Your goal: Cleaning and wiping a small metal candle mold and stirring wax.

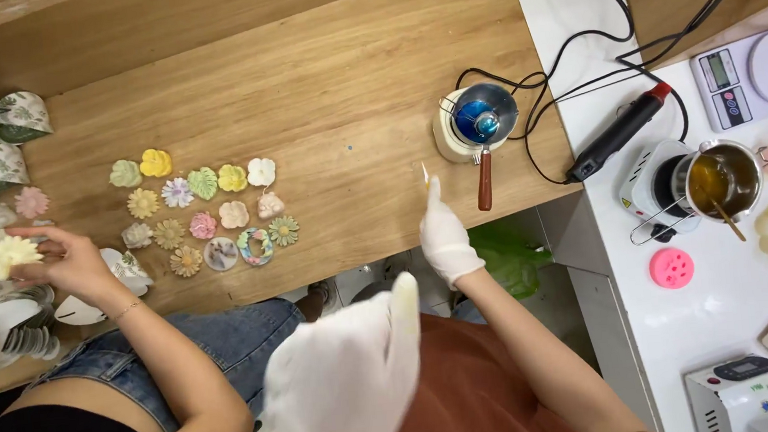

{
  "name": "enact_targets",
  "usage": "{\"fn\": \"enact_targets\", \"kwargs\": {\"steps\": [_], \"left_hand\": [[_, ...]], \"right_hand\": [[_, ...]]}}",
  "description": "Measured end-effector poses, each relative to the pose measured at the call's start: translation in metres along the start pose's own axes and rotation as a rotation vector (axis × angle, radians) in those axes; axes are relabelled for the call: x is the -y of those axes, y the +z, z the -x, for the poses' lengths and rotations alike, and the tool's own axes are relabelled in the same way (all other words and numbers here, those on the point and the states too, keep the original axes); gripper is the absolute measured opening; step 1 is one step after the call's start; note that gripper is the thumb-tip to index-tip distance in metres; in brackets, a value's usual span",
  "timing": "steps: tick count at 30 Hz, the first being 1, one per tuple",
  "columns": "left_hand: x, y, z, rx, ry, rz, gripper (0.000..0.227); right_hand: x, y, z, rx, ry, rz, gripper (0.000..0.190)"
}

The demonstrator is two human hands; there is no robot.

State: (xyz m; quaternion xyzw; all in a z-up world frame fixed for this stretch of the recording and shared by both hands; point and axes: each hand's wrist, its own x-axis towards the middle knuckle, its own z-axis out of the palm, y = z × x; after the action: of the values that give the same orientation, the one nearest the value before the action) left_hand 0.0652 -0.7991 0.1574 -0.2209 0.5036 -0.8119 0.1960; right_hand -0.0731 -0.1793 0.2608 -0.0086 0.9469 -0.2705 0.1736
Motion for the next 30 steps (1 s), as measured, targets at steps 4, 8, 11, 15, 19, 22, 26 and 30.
{"fn": "enact_targets", "kwargs": {"steps": [4, 8, 11, 15, 19, 22, 26, 30], "left_hand": [[0.039, -0.011, 0.002, 0.006, -0.174, 0.557, 0.041], [-0.017, 0.008, 0.008, 0.032, -0.099, 0.222, 0.042], [-0.004, 0.013, 0.013, 0.038, 0.085, -0.302, 0.042], [0.01, 0.012, 0.009, 0.005, 0.207, -0.63, 0.039], [-0.012, 0.028, 0.003, 0.032, 0.24, -0.718, 0.039], [0.009, 0.008, 0.017, 0.094, 0.169, -0.326, 0.04], [-0.033, 0.019, 0.023, 0.183, 0.148, -0.32, 0.047], [-0.042, 0.003, 0.184, 0.395, 0.465, -0.016, 0.048]], "right_hand": [[0.006, 0.015, -0.051, -0.036, 0.032, 0.054, 0.078], [-0.013, 0.026, -0.082, -0.048, 0.02, 0.064, 0.076], [-0.008, 0.02, -0.089, 0.017, 0.056, 0.117, 0.077], [-0.02, 0.027, -0.112, 0.005, 0.047, 0.184, 0.077], [-0.021, 0.023, -0.119, -0.043, -0.024, 0.249, 0.069], [-0.013, 0.006, -0.102, 0.037, 0.009, 0.35, 0.068], [-0.006, -0.002, -0.08, 0.087, -0.031, 0.417, 0.065], [-0.013, 0.011, -0.05, 0.078, -0.184, 0.562, 0.067]]}}
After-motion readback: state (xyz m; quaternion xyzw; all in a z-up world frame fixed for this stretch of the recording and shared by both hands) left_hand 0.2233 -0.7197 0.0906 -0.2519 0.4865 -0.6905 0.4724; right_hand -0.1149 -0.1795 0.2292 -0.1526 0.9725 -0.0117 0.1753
